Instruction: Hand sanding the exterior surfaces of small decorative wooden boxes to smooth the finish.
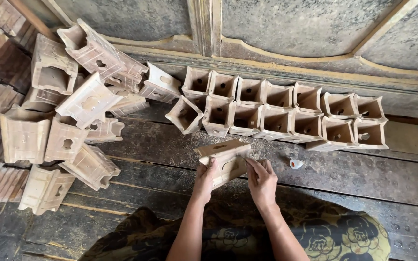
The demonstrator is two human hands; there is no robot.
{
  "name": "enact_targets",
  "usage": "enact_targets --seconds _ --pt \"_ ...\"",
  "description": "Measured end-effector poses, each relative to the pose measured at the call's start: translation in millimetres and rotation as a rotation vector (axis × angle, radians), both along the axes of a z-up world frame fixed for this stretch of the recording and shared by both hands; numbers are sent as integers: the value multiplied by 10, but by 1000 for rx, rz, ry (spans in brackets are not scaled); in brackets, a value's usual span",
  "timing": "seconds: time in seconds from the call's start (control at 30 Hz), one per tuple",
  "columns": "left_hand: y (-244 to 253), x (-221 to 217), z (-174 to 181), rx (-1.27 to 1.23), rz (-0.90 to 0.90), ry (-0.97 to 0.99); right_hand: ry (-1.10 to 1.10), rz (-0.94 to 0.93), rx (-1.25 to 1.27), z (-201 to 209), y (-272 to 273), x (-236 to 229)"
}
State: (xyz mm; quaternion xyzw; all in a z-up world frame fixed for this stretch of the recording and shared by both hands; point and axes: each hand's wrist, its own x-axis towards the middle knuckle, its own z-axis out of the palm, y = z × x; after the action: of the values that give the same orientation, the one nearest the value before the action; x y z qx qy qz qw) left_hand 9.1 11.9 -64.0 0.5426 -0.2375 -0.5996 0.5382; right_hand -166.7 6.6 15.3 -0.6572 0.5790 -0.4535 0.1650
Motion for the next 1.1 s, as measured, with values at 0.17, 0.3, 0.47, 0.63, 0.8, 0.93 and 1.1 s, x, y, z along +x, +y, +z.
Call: enact_targets --seconds 0.17,0.3,0.47,0.63,0.8,0.93,1.1 --pt "-56 -32 -231 -62 -10 25 63 49 -28 -5 -18 2" --pt "-57 -11 -959 -90 -47 -11 130 51 -25 -65 -7 -10" --pt "-38 -40 -526 -119 -121 -147 379 61 -25 -90 -2 -56" --pt "19 -121 -422 -134 -97 -177 544 133 -22 -141 63 -47" --pt "-94 35 107 65 142 93 700 264 112 -912 400 -120" --pt "-89 102 250 46 199 171 771 141 -98 -531 489 -211" --pt "-112 78 104 83 61 181 -49 -14 55 415 195 -54"
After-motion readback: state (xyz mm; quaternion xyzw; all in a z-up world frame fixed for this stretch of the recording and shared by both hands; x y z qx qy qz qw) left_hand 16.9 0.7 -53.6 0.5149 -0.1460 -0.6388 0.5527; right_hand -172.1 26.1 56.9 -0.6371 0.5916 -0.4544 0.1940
